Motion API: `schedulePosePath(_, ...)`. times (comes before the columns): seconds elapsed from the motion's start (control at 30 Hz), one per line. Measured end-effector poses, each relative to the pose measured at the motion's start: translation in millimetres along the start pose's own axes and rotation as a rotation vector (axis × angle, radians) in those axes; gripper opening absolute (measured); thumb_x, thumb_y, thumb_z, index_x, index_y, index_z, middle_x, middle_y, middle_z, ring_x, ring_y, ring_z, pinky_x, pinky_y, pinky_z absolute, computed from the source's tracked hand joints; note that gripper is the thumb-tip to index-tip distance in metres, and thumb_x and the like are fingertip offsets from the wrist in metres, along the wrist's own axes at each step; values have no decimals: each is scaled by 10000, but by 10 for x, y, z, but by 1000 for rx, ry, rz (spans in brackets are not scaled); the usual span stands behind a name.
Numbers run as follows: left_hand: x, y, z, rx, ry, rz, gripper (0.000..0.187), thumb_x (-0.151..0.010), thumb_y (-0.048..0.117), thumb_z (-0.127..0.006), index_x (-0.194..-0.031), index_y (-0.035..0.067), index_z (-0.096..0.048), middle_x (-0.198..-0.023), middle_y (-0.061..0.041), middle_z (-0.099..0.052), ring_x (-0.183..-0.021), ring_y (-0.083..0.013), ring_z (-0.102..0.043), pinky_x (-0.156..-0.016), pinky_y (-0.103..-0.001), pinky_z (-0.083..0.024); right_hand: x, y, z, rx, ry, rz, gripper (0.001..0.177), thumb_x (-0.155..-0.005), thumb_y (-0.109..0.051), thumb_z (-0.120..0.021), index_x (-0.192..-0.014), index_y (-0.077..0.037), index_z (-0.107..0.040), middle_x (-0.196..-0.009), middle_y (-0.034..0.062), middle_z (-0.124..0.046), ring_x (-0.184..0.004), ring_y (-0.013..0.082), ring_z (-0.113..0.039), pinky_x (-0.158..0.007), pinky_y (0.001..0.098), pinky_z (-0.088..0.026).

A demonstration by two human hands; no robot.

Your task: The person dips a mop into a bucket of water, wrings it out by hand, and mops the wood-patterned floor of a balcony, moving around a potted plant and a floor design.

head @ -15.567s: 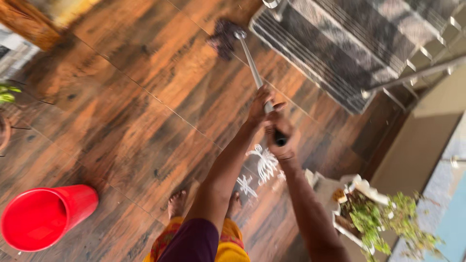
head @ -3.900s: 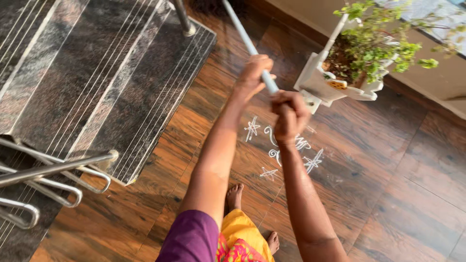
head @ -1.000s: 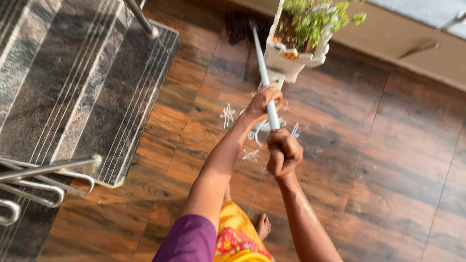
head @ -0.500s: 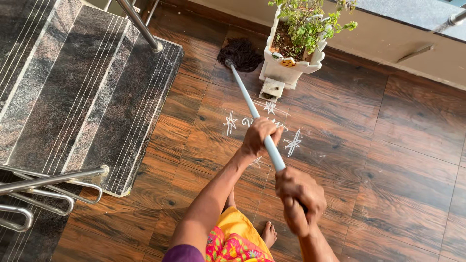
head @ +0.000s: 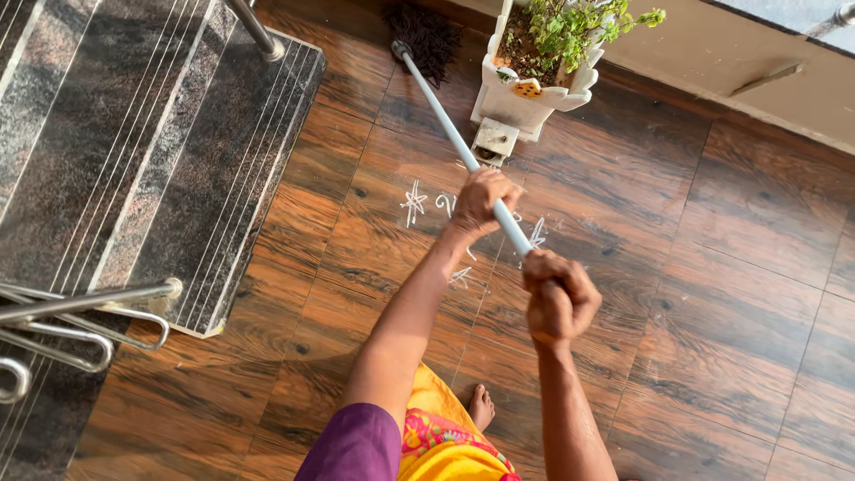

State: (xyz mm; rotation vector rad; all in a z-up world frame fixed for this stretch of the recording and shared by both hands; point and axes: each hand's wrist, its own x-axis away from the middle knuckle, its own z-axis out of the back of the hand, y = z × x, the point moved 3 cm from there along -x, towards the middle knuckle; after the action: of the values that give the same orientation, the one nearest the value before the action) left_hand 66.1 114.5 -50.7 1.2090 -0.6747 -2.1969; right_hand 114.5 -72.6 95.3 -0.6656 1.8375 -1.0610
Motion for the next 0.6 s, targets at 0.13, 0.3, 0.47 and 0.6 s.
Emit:
schedulePosePath(0.13,131,791,-70,60,27,83,314,-862,139,-695,-597,94,-534,-588,-88,-563,-630,-290,-587,-764,-450,-489,143,-587,373,-95,34,35,190,-815,12,-412,-875,83,-577,-656,137,-511,-528,172,-426,-675,414,-447)
schedulePosePath(0.3,366,1743,-293,49,40,79,267,-857,164,-701,-643,96,-556,-629,-85,-597,-650,-300,-589,-773,-450,-497,389,-1333,951,-107,-25,39,184,-855,13,-412,-895,85,-577,-660,104,-483,-513,173,-432,-672,429,-458)
schedulePosePath(0.47,733,2825,-617,71,76,34,260,-839,199,-706,-656,100,-551,-642,-74,-605,-678,-303,-611,-807,-477,-504,795,-2233,1621,-89,-49,-3,189,-879,29,-402,-900,94,-578,-609,112,-458,-510,167,-406,-600,388,-402)
schedulePosePath(0.6,890,3733,-966,96,-70,77,290,-885,237,-682,-657,102,-564,-651,-92,-618,-666,-314,-620,-727,-471,-511,980,-3096,2090,-55,21,-49,228,-877,40,-369,-848,130,-577,-609,120,-453,-497,165,-398,-584,380,-389)
